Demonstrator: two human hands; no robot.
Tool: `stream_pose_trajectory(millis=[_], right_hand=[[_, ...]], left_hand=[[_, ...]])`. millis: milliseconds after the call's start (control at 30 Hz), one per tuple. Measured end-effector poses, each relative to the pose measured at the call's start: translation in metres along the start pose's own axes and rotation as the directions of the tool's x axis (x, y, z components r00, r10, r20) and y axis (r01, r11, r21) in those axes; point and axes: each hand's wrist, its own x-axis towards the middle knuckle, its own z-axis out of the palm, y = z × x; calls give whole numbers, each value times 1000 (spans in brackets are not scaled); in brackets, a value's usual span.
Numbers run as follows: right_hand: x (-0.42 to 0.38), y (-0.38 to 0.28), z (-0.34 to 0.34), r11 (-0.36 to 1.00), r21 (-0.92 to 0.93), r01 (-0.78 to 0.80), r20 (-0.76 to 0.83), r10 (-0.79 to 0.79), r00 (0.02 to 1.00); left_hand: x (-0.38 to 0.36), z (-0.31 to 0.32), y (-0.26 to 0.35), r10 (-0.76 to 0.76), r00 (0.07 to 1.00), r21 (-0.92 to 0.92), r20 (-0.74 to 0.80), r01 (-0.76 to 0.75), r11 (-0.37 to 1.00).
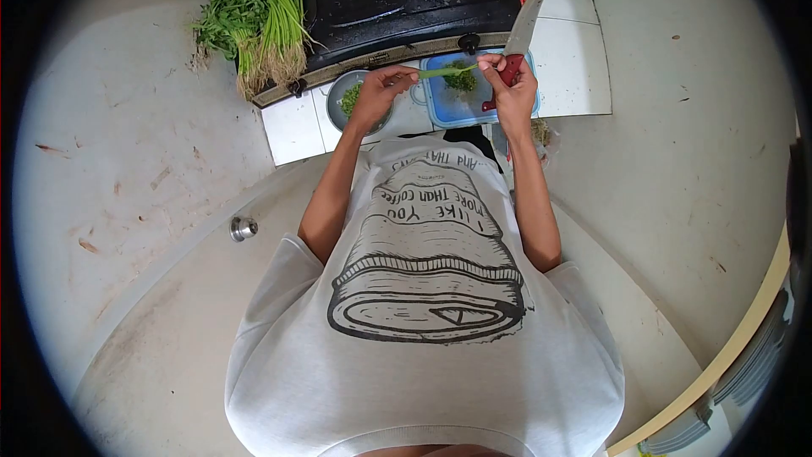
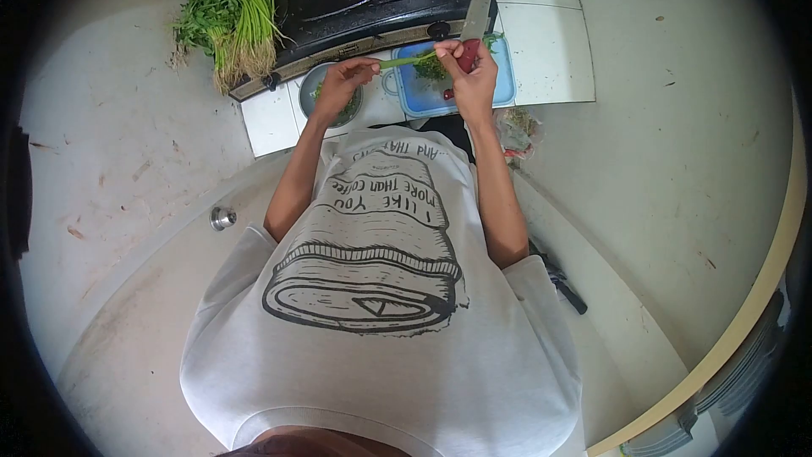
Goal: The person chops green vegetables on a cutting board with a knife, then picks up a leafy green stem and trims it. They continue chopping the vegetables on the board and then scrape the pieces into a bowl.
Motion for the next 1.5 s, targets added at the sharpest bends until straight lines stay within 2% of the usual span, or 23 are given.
stream_pose_trajectory(millis=[133,200,233,300,333,400,433,500,533,600,667,800,900,1000,1100,1233,1300,1500], right_hand=[[0,3,-2,999,-8,34,4,-34,999],[-1,5,-1,999,-22,48,7,-48,999],[-2,5,0,999,-33,33,21,-32,999],[-3,6,2,999,-44,19,30,-17,999],[-4,7,3,999,-46,12,35,-11,999],[-5,6,6,999,-46,6,45,-4,999],[-7,4,7,999,-32,-12,49,14,999],[-9,1,7,999,-22,-32,46,33,998],[-10,1,5,999,-27,-30,42,31,999],[-11,2,2,999,-33,-33,33,34,999],[-11,7,-2,999,-3,37,-18,-37,999],[-15,8,-7,999,-32,22,-33,-23,999],[-20,9,-5,999,-41,-17,20,18,1000],[-25,14,-2,999,-16,-29,61,30,998],[-29,20,-2,995,-83,-55,67,61,996],[-32,26,-2,995,-85,-54,58,59,997],[-33,28,-3,995,-79,-53,62,58,996],[-37,31,-8,994,-79,-80,56,84,995]], left_hand=[[10,-2,4,0,1000,97,-13,2,995],[11,10,17,207,964,382,-166,-131,915],[12,16,25,208,965,383,-159,-134,914],[14,30,42,248,968,279,27,-246,928],[13,40,51,248,968,280,29,-246,928],[11,56,65,307,937,244,166,-341,908],[14,59,63,308,937,244,166,-342,907],[20,63,57,199,955,211,218,-245,946],[21,64,55,199,954,209,224,-247,946],[20,65,50,301,931,213,206,-343,915],[18,64,46,258,944,225,205,-302,926],[11,62,42,196,963,221,186,-235,946],[10,60,40,163,967,174,195,-198,965],[8,59,41,182,965,237,187,-225,945],[5,55,44,188,957,282,219,-247,927],[3,55,34,205,960,242,191,-248,938],[2,55,33,136,975,195,177,-170,966],[1,57,27,147,974,203,170,-181,962]])
